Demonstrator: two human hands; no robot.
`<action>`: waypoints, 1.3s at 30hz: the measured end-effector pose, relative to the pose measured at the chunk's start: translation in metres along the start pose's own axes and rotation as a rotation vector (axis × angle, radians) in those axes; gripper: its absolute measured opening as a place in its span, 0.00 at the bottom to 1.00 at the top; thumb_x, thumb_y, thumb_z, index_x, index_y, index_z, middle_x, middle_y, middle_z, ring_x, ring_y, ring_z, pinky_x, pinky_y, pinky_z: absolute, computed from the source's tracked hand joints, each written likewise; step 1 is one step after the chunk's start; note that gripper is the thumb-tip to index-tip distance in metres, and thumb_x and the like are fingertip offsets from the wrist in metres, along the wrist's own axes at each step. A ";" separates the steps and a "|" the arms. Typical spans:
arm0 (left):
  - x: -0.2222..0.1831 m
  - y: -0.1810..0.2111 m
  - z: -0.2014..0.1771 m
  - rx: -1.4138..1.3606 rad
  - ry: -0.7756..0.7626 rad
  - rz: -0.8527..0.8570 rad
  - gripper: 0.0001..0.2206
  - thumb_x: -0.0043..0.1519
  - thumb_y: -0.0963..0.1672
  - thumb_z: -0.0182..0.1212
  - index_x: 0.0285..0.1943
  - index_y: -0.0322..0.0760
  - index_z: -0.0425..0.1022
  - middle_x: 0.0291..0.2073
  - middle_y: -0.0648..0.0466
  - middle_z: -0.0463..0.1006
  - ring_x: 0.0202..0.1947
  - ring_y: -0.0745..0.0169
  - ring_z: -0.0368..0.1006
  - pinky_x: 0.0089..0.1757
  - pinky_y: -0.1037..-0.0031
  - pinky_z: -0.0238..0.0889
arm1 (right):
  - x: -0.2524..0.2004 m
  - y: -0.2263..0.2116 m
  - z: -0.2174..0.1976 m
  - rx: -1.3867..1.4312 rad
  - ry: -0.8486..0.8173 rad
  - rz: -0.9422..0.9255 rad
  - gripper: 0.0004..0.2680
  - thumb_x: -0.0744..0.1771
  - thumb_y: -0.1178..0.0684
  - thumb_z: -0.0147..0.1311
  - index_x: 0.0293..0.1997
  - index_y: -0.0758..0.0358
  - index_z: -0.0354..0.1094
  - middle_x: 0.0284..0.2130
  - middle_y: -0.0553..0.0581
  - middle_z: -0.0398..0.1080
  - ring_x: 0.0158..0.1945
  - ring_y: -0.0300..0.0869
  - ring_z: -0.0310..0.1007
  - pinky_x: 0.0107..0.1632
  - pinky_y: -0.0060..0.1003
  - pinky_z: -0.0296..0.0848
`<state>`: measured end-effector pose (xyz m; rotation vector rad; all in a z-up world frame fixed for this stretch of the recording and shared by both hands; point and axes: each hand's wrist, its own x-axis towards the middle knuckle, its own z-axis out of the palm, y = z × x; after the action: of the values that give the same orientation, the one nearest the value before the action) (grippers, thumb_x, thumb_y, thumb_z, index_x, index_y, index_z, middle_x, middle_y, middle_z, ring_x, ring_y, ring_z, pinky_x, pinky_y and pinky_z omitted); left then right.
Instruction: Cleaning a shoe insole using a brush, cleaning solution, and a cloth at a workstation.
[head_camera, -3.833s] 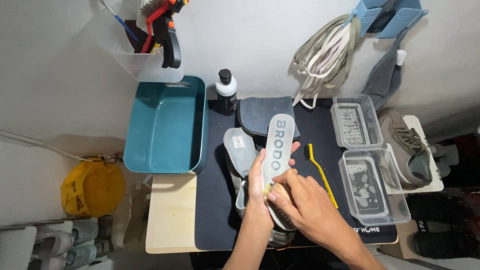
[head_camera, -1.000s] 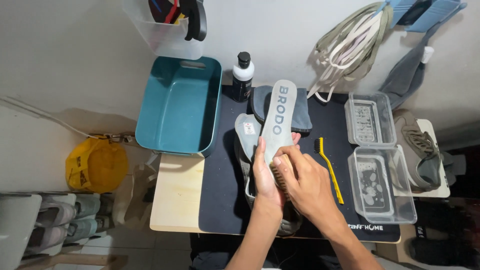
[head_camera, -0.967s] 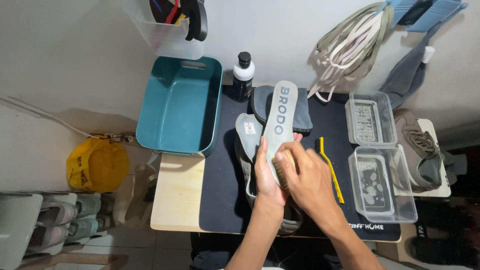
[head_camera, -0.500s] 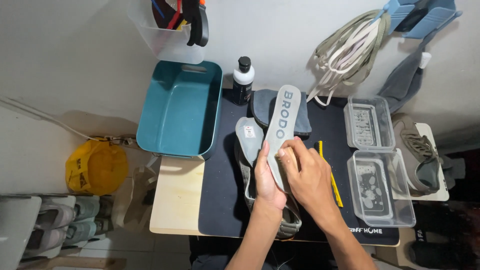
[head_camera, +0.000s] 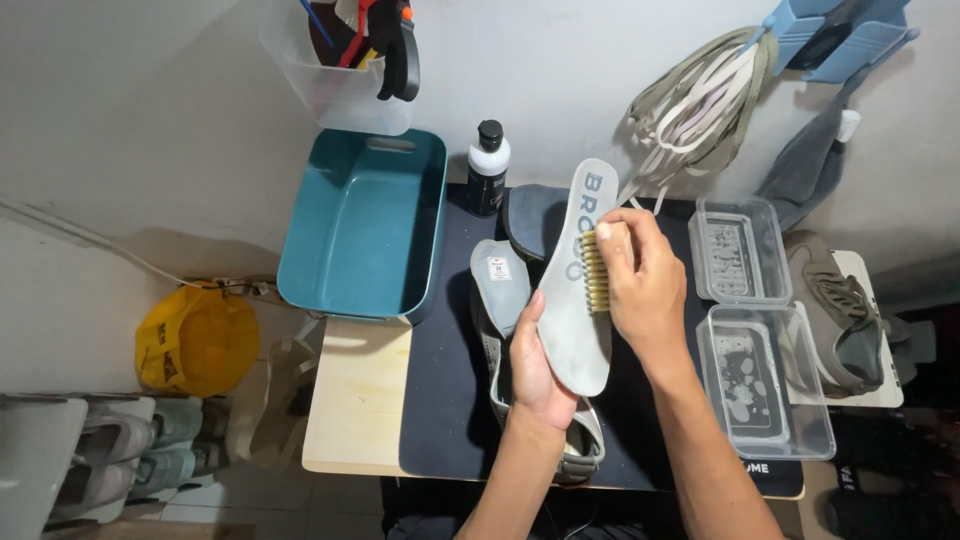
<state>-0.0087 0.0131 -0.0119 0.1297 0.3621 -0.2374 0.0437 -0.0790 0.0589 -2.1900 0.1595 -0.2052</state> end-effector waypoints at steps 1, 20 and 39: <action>0.002 0.000 0.001 0.002 -0.003 -0.002 0.26 0.67 0.54 0.53 0.69 0.38 0.71 0.63 0.43 0.75 0.58 0.52 0.73 0.57 0.59 0.65 | 0.011 0.012 -0.001 0.000 0.004 -0.001 0.08 0.70 0.37 0.50 0.50 0.40 0.70 0.31 0.59 0.70 0.38 0.52 0.74 0.44 0.48 0.71; 0.009 -0.003 -0.019 0.157 -0.062 -0.200 0.42 0.60 0.68 0.44 0.74 0.41 0.66 0.72 0.45 0.64 0.71 0.46 0.59 0.66 0.46 0.48 | -0.093 0.015 0.007 -0.270 -0.060 -0.270 0.14 0.66 0.39 0.58 0.50 0.54 0.69 0.28 0.62 0.73 0.35 0.58 0.77 0.44 0.50 0.72; 0.005 -0.020 0.000 0.117 -0.070 -0.043 0.25 0.69 0.59 0.49 0.67 0.48 0.71 0.56 0.45 0.78 0.50 0.54 0.77 0.50 0.61 0.73 | -0.026 -0.001 -0.009 -0.165 -0.175 0.032 0.14 0.67 0.37 0.53 0.47 0.55 0.65 0.34 0.66 0.77 0.42 0.63 0.78 0.44 0.54 0.70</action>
<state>-0.0091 -0.0068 -0.0157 0.2286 0.2819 -0.3052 0.0161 -0.0801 0.0627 -2.3553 0.1159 0.0188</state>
